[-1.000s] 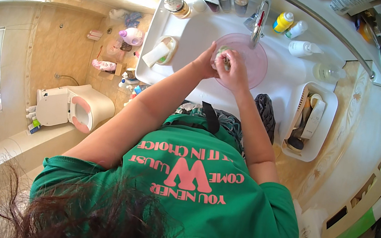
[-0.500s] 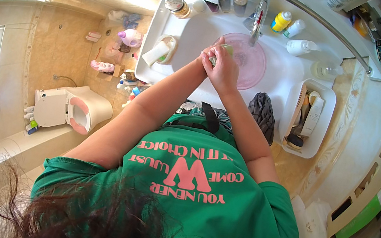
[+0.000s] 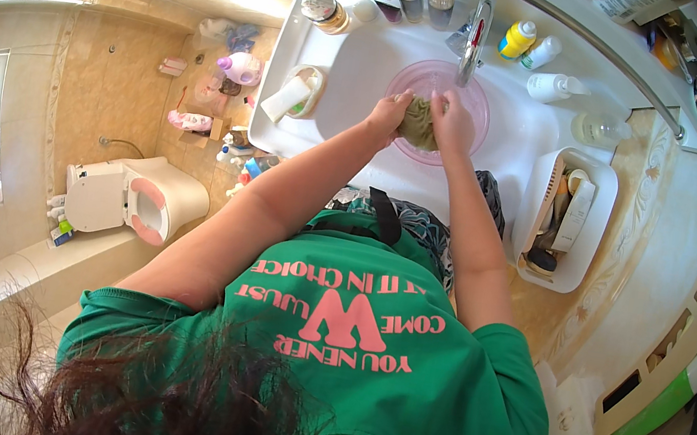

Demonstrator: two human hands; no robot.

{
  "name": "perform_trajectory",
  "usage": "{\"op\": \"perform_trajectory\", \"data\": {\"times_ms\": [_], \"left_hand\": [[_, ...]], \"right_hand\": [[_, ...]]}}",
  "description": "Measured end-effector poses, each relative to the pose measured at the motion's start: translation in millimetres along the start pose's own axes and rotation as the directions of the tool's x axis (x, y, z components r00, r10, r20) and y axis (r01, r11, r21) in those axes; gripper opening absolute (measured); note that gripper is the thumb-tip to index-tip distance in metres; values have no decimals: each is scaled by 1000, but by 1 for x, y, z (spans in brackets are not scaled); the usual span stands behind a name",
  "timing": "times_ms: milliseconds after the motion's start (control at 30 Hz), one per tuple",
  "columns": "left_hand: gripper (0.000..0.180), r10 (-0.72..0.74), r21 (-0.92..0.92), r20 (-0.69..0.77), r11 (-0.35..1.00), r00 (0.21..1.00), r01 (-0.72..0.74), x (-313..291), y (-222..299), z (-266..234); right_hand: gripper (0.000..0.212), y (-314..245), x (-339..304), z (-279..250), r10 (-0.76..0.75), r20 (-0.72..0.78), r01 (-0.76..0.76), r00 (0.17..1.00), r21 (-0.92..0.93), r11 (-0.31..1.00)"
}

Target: The person is washing a cloth in a pink basin inside a bathroom sink, repeatedly scrubbing and wringing it by hand.

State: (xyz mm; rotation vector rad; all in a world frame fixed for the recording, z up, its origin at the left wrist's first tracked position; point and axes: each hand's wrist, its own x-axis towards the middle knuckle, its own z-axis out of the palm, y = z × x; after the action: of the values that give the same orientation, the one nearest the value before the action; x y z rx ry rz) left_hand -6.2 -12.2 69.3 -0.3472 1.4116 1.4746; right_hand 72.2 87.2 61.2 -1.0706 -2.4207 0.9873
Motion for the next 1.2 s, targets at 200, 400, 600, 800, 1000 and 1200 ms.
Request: {"op": "perform_trajectory", "data": {"times_ms": [200, 400, 600, 800, 1000, 1200], "left_hand": [[36, -56, 261, -97, 962, 994, 79, 1, 1, -2], [28, -115, 283, -95, 949, 989, 137, 12, -6, -19], [25, -119, 240, -86, 961, 989, 136, 12, -7, -28], [33, -201, 106, -139, 971, 970, 216, 8, -5, -20], [46, -321, -191, -128, 936, 938, 294, -12, 16, 3], [53, 1, -195, 595, 970, 804, 143, 14, 19, -29]], "right_hand": [[23, 53, 7, 9, 15, 343, 59, 939, -203, 977], [35, 89, -25, 49, 27, 637, 346, 770, -453, 822], [32, 110, -20, 69, 122, 677, 288, 725, -459, 840], [27, 102, 11, 63, -36, 482, -73, 875, 206, 976], [24, -6, -1, 2, -200, 205, 50, 958, 567, 822], [25, -88, -32, -40, -452, 39, 383, 891, 468, 796]]}}
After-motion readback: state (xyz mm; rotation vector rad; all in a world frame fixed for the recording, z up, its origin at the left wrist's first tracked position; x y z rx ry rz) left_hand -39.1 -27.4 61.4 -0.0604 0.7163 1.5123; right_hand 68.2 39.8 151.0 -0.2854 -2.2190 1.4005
